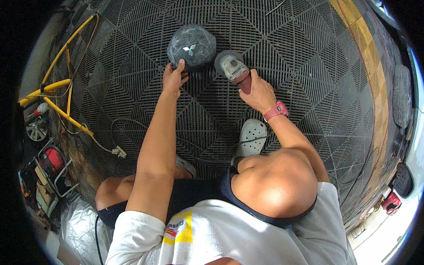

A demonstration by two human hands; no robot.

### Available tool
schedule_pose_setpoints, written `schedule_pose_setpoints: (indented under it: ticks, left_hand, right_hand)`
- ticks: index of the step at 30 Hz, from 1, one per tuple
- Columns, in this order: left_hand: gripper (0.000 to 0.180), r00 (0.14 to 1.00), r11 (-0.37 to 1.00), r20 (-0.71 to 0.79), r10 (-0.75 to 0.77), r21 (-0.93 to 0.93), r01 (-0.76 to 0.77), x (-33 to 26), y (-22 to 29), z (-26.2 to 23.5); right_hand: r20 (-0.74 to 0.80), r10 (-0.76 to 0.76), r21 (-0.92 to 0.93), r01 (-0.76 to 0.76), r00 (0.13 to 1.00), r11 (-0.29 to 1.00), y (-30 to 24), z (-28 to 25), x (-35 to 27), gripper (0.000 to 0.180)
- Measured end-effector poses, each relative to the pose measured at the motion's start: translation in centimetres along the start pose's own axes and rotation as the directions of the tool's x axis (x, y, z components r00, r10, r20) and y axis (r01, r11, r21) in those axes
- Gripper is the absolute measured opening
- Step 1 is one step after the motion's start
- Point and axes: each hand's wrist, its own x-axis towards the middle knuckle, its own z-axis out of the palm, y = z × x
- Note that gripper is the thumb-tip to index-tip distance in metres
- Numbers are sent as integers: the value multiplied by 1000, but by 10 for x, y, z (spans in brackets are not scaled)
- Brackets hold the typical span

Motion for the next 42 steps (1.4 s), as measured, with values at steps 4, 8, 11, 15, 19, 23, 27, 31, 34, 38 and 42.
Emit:
schedule_pose_setpoints:
  ticks: [4, 8, 11, 15, 19, 23, 27, 31, 34, 38, 42]
  left_hand:
    - [72, 999, 1000, -35, 11, 1, -11, -4, 1, 1]
    - [77, 1000, 999, 24, -3, 32, 3, 4, 1, -5]
    - [88, 999, 998, 35, -32, 59, 29, 6, 3, -7]
    - [94, 993, 997, 109, -50, 70, 42, 4, 11, -12]
    - [81, 998, 997, 11, -63, 38, 63, 5, 11, -14]
    - [103, 992, 989, 101, -77, 136, 63, 1, 20, -15]
    - [101, 989, 989, 126, -75, 134, 58, 1, 19, -15]
    - [94, 996, 982, 68, -66, 183, 52, 15, 12, -26]
    - [96, 993, 977, 1, -115, 181, 113, 8, 14, -10]
    - [91, 997, 983, 38, -62, 177, 55, 8, 11, -15]
    - [85, 999, 985, 0, -40, 168, 39, 12, 6, -14]
  right_hand:
    - [17, -54, 12, 54, 998, 998, -14, 0, 1, 63]
    - [29, -86, 11, 85, 996, 996, -9, 1, 8, 63]
    - [46, -79, -38, 81, 996, 996, -1, 3, -3, 62]
    - [33, -153, 5, 153, 988, 988, -13, 6, -6, 59]
    - [29, -208, -36, 209, 978, 977, -19, 10, 4, 58]
    - [77, -159, -106, 167, 984, 980, -4, 3, 3, 59]
    - [35, -163, -92, 166, 986, 982, -2, 4, -7, 62]
    - [-35, -202, -67, 199, 979, 978, -16, 7, 3, 66]
    - [1, -84, -89, 84, 996, 992, 8, 2, 5, 67]
    - [-19, 39, 35, -38, 999, 999, 4, -6, 6, 65]
    - [-49, -16, 158, 24, 999, 987, -19, -10, 29, 67]
